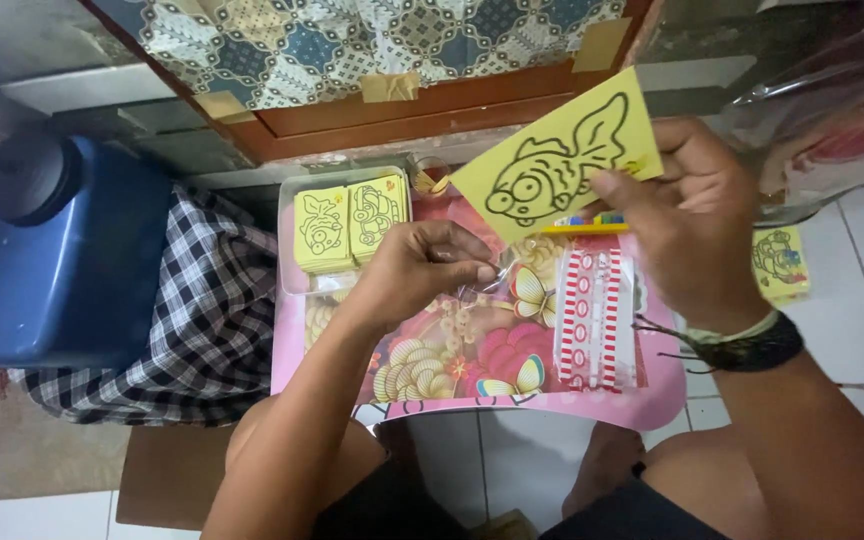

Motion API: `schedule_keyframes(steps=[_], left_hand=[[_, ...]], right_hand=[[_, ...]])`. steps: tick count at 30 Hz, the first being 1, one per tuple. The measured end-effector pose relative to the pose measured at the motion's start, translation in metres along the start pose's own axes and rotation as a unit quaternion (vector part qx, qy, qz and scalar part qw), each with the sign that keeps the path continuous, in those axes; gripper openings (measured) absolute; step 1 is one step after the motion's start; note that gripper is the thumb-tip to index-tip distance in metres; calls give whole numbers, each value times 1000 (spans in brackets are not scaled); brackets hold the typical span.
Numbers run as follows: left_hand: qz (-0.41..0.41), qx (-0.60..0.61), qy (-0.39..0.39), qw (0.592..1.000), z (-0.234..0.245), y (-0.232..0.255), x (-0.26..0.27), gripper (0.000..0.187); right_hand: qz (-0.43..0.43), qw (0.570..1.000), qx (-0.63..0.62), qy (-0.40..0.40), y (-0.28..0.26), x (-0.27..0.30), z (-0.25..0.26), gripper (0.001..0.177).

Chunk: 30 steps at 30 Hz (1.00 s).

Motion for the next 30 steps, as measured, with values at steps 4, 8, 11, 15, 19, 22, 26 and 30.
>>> schedule_keyframes(steps=[4,8,11,15,19,22,26,30], left_hand=[[-64,52,-25,996,-2,-9,-2,8],[-357,-195,134,904,11,-22,-8,9],[-517,-293,228,771,20,-24,-10,5],[-649,-315,264,640,26,5,0,12],[-658,-335,271,617,12,-6,-7,8],[-690,-325,282,582,1,5,-1,11],[-714,-313,266,568,-4,3,1,12],[-671,-326,220,628,-13,-6,-1,19]], right_hand=[[56,997,-7,57,8,-2,2,17],[73,993,-23,87,10,-5,13,39],[210,969,120,55,7,-5,24,35],[-42,952,300,-49,12,-10,14,19],[-240,953,109,-152,26,14,-18,57],[-231,960,22,-156,33,28,-40,55],[-171,982,32,-79,35,31,-46,24],[-68,991,86,-72,51,19,-35,18]])
Point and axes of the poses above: each hand's wrist, its own x-axis away from the middle knuckle, its own z-axis out of the back of the hand, y = z × x, the point moved 2 cm from there along -x, towards the middle knuckle, and after that the axes turned 13 degrees about y, right-handed, at the moved point
